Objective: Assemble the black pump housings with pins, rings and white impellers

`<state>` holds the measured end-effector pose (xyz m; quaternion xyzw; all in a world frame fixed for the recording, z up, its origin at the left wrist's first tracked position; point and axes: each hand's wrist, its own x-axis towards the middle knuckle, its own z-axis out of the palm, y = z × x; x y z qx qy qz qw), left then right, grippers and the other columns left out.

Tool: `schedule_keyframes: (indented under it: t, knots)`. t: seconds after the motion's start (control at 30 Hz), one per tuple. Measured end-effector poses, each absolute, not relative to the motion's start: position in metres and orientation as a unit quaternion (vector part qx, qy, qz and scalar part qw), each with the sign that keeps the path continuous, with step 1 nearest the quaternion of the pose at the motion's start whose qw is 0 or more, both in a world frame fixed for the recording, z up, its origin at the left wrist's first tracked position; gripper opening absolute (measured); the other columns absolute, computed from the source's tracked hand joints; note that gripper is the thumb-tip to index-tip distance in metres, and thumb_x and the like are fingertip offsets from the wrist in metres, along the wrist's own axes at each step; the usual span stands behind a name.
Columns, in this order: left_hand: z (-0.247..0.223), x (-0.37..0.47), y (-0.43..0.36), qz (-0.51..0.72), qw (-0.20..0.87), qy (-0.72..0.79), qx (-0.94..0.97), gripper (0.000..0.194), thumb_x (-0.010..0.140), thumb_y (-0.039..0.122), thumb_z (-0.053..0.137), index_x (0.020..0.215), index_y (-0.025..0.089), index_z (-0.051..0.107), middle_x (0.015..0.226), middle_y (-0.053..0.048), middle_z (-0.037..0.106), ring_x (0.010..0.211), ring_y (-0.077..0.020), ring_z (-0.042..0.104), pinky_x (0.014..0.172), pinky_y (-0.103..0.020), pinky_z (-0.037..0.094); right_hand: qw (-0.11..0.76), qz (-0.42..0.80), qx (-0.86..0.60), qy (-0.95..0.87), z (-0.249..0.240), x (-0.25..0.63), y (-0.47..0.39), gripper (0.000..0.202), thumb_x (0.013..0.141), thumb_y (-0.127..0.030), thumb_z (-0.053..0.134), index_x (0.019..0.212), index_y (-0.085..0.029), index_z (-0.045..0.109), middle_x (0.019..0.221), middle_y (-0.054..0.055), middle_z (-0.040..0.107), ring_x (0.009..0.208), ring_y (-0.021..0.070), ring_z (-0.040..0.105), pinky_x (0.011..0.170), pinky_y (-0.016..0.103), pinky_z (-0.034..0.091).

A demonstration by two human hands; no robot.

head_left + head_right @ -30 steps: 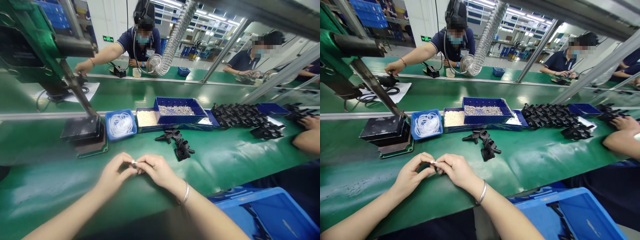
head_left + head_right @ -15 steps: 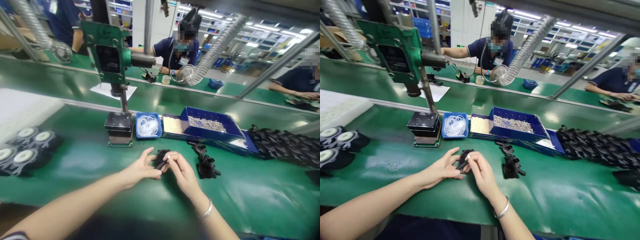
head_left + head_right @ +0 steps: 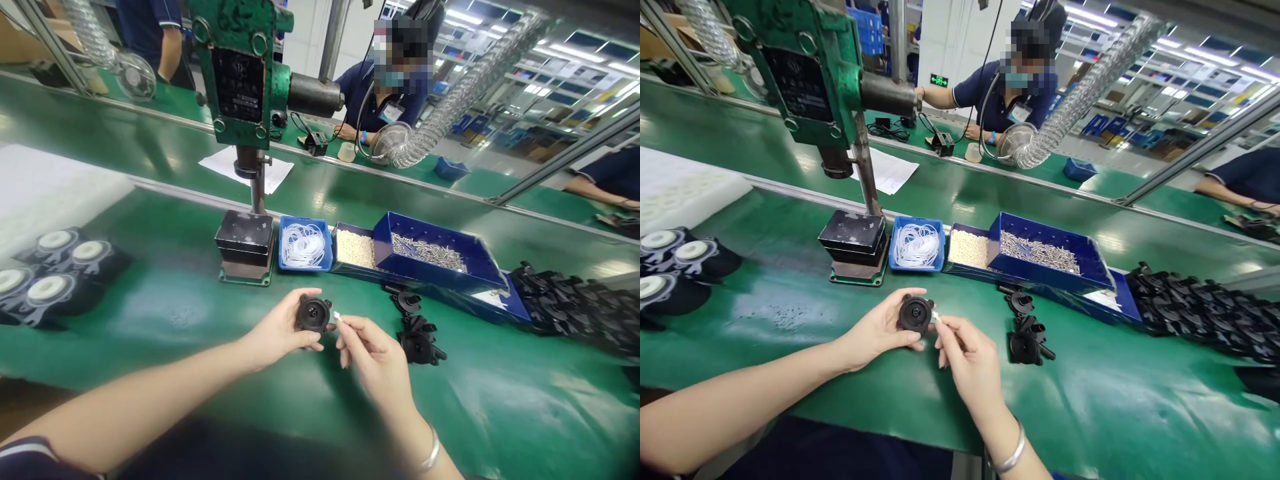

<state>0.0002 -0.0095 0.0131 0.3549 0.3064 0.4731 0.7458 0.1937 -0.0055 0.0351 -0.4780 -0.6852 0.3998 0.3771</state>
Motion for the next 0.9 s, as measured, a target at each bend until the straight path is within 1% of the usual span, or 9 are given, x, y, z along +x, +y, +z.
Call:
schedule_keyframes:
  t: [0.13, 0.3, 0.4, 0.53, 0.63, 0.73, 0.9]
  knots:
    - [0.008, 0.002, -0.010, 0.480, 0.731, 0.312, 0.371, 0.067, 0.073, 0.014, 0.079, 0.130, 0.027, 0.045, 0.130, -0.009, 0.054, 0.110, -0.0228, 0.061, 0.083, -0.033, 0.058, 0.348, 0.283, -0.457, -0.768, 0.029, 0.185, -0.011, 0.014, 0.097, -0.026, 0.055, 0.098, -0.021, 0.068, 0.067, -0.002, 0.065, 0.053, 0.0119, 0.062, 0.057, 0.024, 0.051]
    - [0.009, 0.002, -0.012, 0.484, 0.743, 0.306, 0.347, 0.067, 0.072, 0.014, 0.081, 0.129, 0.025, 0.047, 0.129, -0.010, 0.056, 0.123, -0.0291, 0.055, 0.095, -0.040, 0.054, 0.352, 0.214, -0.438, -0.799, 0.027, 0.182, -0.017, 0.012, 0.097, -0.020, 0.054, 0.097, -0.020, 0.066, 0.080, 0.001, 0.072, 0.070, 0.0138, 0.069, 0.067, 0.024, 0.053]
    - [0.015, 0.000, -0.013, 0.471, 0.779, 0.294, 0.292, 0.066, 0.073, 0.013, 0.080, 0.129, 0.025, 0.048, 0.134, -0.011, 0.054, 0.126, -0.0320, 0.054, 0.094, -0.044, 0.054, 0.363, 0.205, -0.436, -0.797, 0.030, 0.182, -0.020, 0.011, 0.097, -0.020, 0.055, 0.097, -0.020, 0.066, 0.079, 0.001, 0.071, 0.066, 0.0133, 0.067, 0.065, 0.024, 0.053]
    - [0.020, -0.002, -0.013, 0.455, 0.800, 0.292, 0.259, 0.063, 0.074, 0.012, 0.079, 0.128, 0.026, 0.050, 0.138, -0.011, 0.054, 0.129, -0.0320, 0.053, 0.096, -0.044, 0.053, 0.361, 0.201, -0.443, -0.795, 0.035, 0.182, -0.023, 0.012, 0.097, -0.021, 0.054, 0.095, -0.021, 0.066, 0.070, -0.001, 0.068, 0.057, 0.0122, 0.063, 0.058, 0.024, 0.050]
    - [0.018, -0.001, -0.013, 0.473, 0.779, 0.292, 0.290, 0.062, 0.075, 0.013, 0.080, 0.128, 0.026, 0.050, 0.136, -0.011, 0.055, 0.127, -0.0325, 0.055, 0.098, -0.045, 0.052, 0.354, 0.191, -0.442, -0.802, 0.033, 0.183, -0.023, 0.012, 0.098, -0.021, 0.054, 0.094, -0.021, 0.065, 0.072, 0.000, 0.069, 0.059, 0.0121, 0.063, 0.058, 0.024, 0.048]
    - [0.012, 0.002, -0.014, 0.495, 0.741, 0.286, 0.352, 0.059, 0.078, 0.016, 0.078, 0.128, 0.026, 0.050, 0.136, -0.010, 0.056, 0.125, -0.0302, 0.057, 0.104, -0.045, 0.048, 0.342, 0.167, -0.443, -0.811, 0.028, 0.183, -0.023, 0.012, 0.098, -0.021, 0.053, 0.094, -0.021, 0.065, 0.076, 0.000, 0.071, 0.060, 0.0127, 0.064, 0.059, 0.025, 0.047]
    - [0.009, 0.003, -0.017, 0.483, 0.685, 0.320, 0.442, 0.050, 0.087, 0.021, 0.070, 0.131, 0.026, 0.047, 0.141, -0.011, 0.052, 0.130, -0.0268, 0.053, 0.110, -0.042, 0.043, 0.342, 0.147, -0.437, -0.819, 0.024, 0.182, -0.022, 0.010, 0.098, -0.019, 0.053, 0.097, -0.021, 0.063, 0.082, 0.001, 0.074, 0.065, 0.0139, 0.067, 0.062, 0.025, 0.048]
